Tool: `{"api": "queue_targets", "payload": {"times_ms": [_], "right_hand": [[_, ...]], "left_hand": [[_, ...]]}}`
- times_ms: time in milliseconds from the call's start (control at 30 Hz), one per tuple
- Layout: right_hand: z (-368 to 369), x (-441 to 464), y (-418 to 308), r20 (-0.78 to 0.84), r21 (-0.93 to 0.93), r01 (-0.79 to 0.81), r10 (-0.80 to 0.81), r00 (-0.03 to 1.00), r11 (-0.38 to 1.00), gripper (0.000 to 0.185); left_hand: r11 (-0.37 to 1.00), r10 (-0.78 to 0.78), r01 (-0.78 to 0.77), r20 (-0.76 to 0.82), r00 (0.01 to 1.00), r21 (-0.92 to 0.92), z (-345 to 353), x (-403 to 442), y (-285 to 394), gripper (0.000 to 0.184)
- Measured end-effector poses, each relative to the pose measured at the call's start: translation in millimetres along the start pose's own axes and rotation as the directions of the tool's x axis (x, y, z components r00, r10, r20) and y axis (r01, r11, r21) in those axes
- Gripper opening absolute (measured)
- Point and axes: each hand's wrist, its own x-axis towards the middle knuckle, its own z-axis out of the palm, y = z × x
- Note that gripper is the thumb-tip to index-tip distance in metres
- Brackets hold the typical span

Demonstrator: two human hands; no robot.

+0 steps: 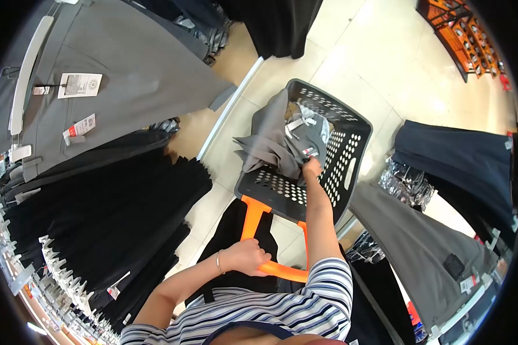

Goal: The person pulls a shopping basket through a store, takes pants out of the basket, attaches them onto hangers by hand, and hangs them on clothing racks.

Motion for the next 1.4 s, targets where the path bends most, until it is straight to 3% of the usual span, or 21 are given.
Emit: {"api": "queue_targets", "payload": {"times_ms": [67, 200, 300, 400, 467, 500, 533, 567, 600, 633, 667, 733, 800, 833, 867, 933, 1100, 1200, 1267, 1333, 1400], "right_hand": [[-4, -5, 8, 0.002, 0.245, -0.037, 0.037, 0.999, 0.969, 0.017], [-37, -22, 32, -0.152, 0.521, 0.014, 0.077, 0.985, 0.853, 0.018], [-71, -17, 68, -0.301, 0.716, 0.116, 0.155, 0.941, 0.688, 0.021], [-195, -76, 50, -0.218, 0.940, 0.174, 0.124, 0.968, 0.294, 0.023], [-223, -86, 55, -0.318, 0.948, 0.310, 0.189, 0.929, 0.070, 0.022], [-257, -105, 58, -0.318, 0.948, 0.318, -0.002, 0.948, -0.026, 0.027], [-282, -122, 56, -0.424, 0.905, 0.423, -0.018, 0.905, -0.041, 0.027], [-313, -149, 51, -0.482, 0.873, 0.487, -0.095, 0.871, 0.025, 0.026], [-345, -179, 43, -0.534, 0.829, 0.553, -0.177, 0.827, 0.083, 0.025], [-370, -213, 27, -0.656, 0.685, 0.666, -0.146, 0.740, 0.297, 0.021], [-393, -243, 10, -0.790, 0.461, 0.826, -0.273, 0.549, 0.325, 0.021], [-421, -300, -18, -0.850, -0.059, 0.957, -0.518, 0.101, 0.282, 0.022], [-423, -343, -37, -0.713, -0.069, 0.992, -0.701, 0.025, 0.105, 0.031], [-423, -367, -49, -0.637, -0.068, 0.994, -0.770, 0.019, 0.081, 0.030], [-423, -385, -59, -0.553, -0.068, 0.996, -0.833, 0.008, 0.055, 0.030], [-420, -404, -78, -0.567, -0.045, 0.999, -0.824, -0.020, 0.007, 0.029], [-417, -432, -96, -0.530, 0.105, 0.990, -0.848, -0.026, -0.095, 0.025], [-429, -420, -96, -0.651, 0.045, 0.996, -0.759, -0.033, -0.082, 0.028], [-430, -400, -98, -0.820, 0.145, 0.956, -0.510, 0.260, 0.255, 0.026], [-435, -375, -107, -0.836, 0.433, 0.883, -0.286, 0.468, 0.180, 0.039], [-445, -366, -125, -0.839, 0.462, 0.881, -0.269, 0.473, 0.108, 0.046]], "left_hand": [[1.000, -0.004, 0.004, 0.015, 1.000, 0.001, -5, 3, 1, 0.040], [1.000, -0.016, 0.016, 0.036, 0.999, -0.011, -20, 13, 0, 0.044], [1.000, 0.018, -0.018, -0.002, 1.000, 0.010, -29, 21, 0, 0.049], [0.998, 0.000, 0.001, -0.010, 1.000, 0.057, -42, 28, 3, 0.055], [0.992, -0.107, 0.103, 0.059, 0.993, 0.070, -48, 31, 5, 0.054], [0.978, -0.161, 0.162, 0.021, 0.987, -0.128, -54, 36, 5, 0.050], [0.921, -0.222, 0.211, 0.003, 0.975, -0.327, -57, 39, 7, 0.047], [0.833, -0.217, 0.051, -0.240, 0.946, -0.551, -51, 46, 3, 0.042], [0.703, -0.259, -0.164, -0.463, 0.848, -0.692, -49, 55, 1, 0.041], [0.497, -0.357, -0.252, -0.460, 0.813, -0.831, -73, 59, 18, 0.045], [0.261, -0.446, -0.343, -0.428, 0.786, -0.902, -108, 58, 44, 0.052], [0.281, -0.424, -0.451, -0.531, 0.733, -0.847, -166, 43, 92, 0.064], [0.391, -0.380, -0.453, -0.589, 0.713, -0.801, -204, 23, 122, 0.065], [0.535, -0.347, -0.509, -0.725, 0.595, -0.674, -216, 20, 129, 0.064], [0.566, -0.393, -0.461, -0.716, 0.577, -0.683, -224, 8, 138, 0.055], [0.753, -0.342, -0.389, -0.821, 0.456, -0.530, -239, -17, 154, 0.042], [0.719, -0.405, -0.461, -0.853, 0.328, -0.519, -242, -78, 144, 0.030], [0.730, -0.363, -0.521, -0.897, 0.254, -0.442, -255, -119, 145, 0.032], [0.688, -0.364, -0.601, -0.910, 0.199, -0.406, -255, -144, 130, 0.036], [0.564, -0.460, -0.700, -0.871, 0.174, -0.438, -255, -166, 125, 0.042], [0.541, -0.457, -0.748, -0.881, 0.122, -0.385, -262, -181, 132, 0.043]]}}
